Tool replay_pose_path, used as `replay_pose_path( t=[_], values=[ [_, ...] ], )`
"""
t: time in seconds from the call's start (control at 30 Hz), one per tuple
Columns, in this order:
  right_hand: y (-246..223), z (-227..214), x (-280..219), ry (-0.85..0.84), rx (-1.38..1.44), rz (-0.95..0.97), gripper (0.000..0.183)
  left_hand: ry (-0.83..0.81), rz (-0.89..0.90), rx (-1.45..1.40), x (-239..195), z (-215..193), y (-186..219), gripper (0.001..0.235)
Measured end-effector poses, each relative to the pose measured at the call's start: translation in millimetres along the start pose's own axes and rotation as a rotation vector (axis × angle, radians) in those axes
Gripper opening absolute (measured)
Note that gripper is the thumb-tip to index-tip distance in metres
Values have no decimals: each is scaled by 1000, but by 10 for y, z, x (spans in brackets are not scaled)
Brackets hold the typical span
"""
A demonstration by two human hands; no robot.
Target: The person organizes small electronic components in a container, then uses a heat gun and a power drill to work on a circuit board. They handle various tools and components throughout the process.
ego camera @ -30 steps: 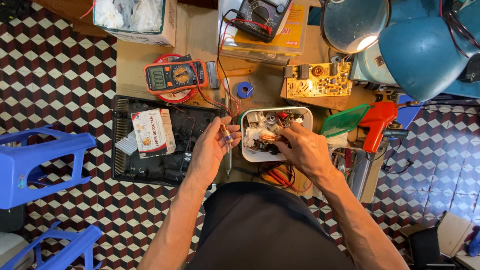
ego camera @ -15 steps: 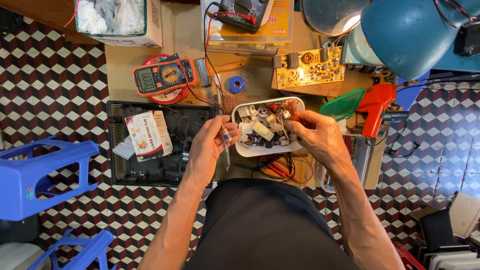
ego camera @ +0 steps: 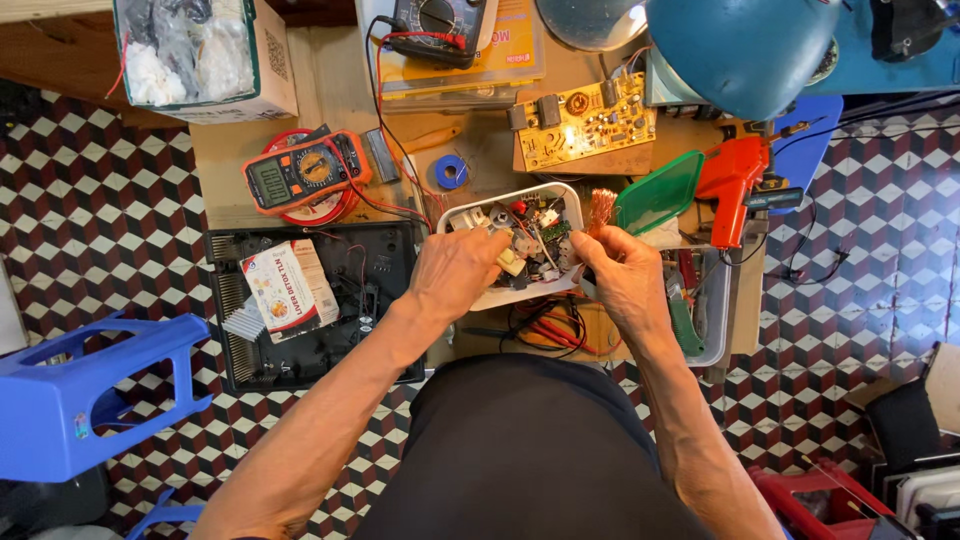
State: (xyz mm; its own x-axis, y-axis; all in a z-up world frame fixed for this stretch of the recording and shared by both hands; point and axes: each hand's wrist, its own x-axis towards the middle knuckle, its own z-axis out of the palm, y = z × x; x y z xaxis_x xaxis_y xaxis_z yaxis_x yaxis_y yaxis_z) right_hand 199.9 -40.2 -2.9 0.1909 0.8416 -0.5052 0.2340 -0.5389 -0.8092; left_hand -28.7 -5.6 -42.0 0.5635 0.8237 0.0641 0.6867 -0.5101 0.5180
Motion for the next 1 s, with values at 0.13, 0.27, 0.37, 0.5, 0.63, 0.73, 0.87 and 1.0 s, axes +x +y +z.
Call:
replay_pose_path(
  t=[0.13,0.27,0.37,0.5,0.63,0.73,0.87,1.0],
  values=[
    [9,-5,7,-10,100,39,28,-10,-77,-2,31,-33,-58,25],
    [36,-21,19,5,78,17,23,-63,-255,76,8,-71,-90,30],
    [30,-13,37,-35,206,54,27,-34,-279,104,-13,-83,-63,34],
    [79,-41,48,-50,236,40,26,23,-299,99,-67,-74,6,33],
    [112,-35,59,-48,247,7,28,-46,-165,-62,-185,-26,108,26],
    [97,-21,67,-38,215,12,27,-91,-14,-68,-164,84,128,21],
    [92,-43,50,-40,211,17,26,-166,-20,-8,-114,253,63,24],
    [81,-36,64,-47,230,29,28,-218,-52,76,-137,365,11,20]
  ],
)
